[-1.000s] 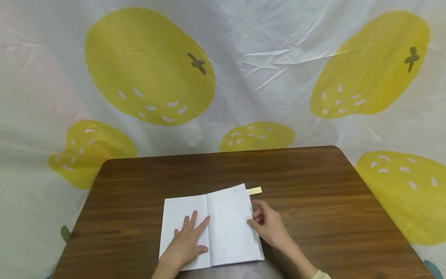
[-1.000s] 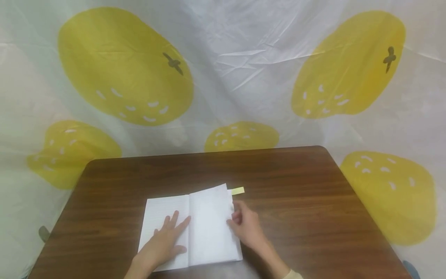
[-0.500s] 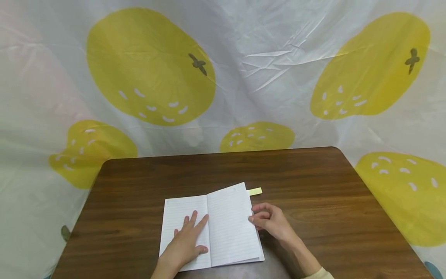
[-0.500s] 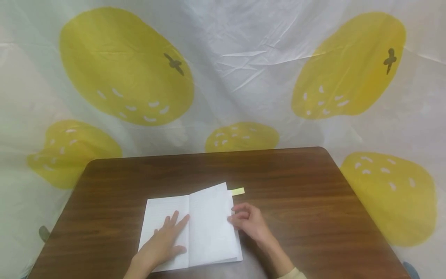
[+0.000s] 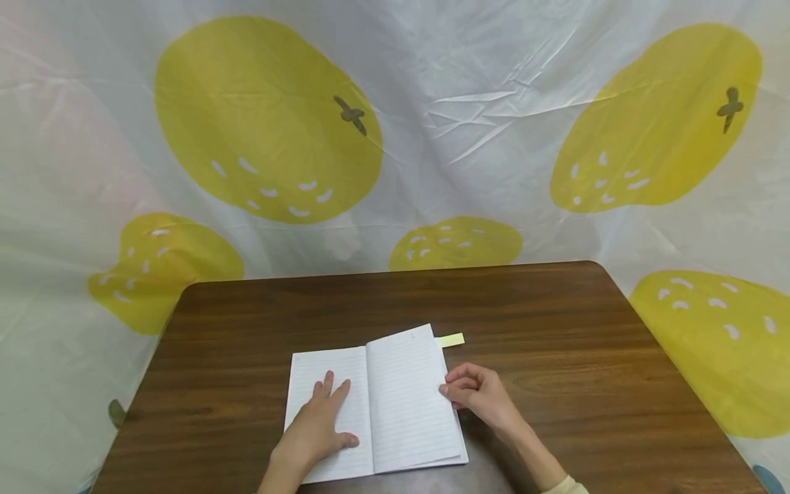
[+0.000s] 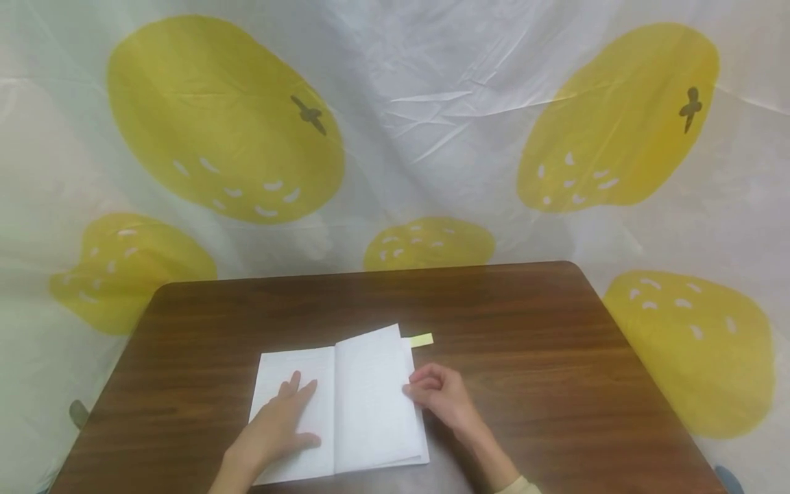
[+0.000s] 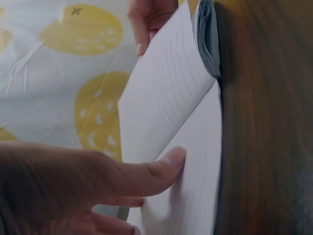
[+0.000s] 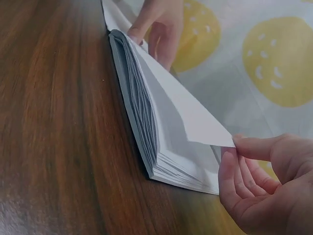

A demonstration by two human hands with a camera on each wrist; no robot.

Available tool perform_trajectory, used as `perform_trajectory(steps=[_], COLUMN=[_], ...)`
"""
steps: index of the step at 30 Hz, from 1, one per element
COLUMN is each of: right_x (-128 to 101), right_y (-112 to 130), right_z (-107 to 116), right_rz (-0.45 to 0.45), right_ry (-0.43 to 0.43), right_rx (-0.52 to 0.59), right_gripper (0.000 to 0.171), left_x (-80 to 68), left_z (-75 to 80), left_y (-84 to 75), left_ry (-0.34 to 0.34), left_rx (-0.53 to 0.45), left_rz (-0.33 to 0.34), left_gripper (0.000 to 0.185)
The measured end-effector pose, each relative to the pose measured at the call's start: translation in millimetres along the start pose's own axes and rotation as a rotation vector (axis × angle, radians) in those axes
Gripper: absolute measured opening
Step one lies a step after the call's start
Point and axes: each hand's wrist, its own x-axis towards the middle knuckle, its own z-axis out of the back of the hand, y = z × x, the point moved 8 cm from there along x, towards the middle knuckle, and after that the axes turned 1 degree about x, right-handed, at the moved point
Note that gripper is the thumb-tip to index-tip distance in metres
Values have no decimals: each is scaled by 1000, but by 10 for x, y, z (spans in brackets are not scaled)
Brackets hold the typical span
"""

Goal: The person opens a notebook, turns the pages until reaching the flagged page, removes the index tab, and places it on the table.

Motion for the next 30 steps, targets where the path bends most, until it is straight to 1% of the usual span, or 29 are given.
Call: perform_trajectory(steps=[5,8,11,14,17,22,30], right_x=[16,29,38,46,61,90,141], right_y=[-4,-10,0,17,35,66,125], right_z=[-30,-56,-100,-171,-258,-406,-651], right_rz=[7,6,6,9,13,25,48], right_ry=[-15,-13,-3,18,42,79,145], right_rx=[-6,-9,-8,6,31,24,-3], right_gripper=[29,27,26,26,27,26,24], left_x=[10,19,32,45,58,58,66], left_z=[14,22,9,-13,-25,-42,-72], left_y=[-26,-27,-11,-4,-24,-78,-114], left_ry=[-11,-26,-29,-17,-8,-8,-17], left_rx=[4,-10,-42,-75,-92,-90,-63], left_rz=[-3,20,70,122,146,140,126], left_gripper=[78,74,82,92,100,108,118])
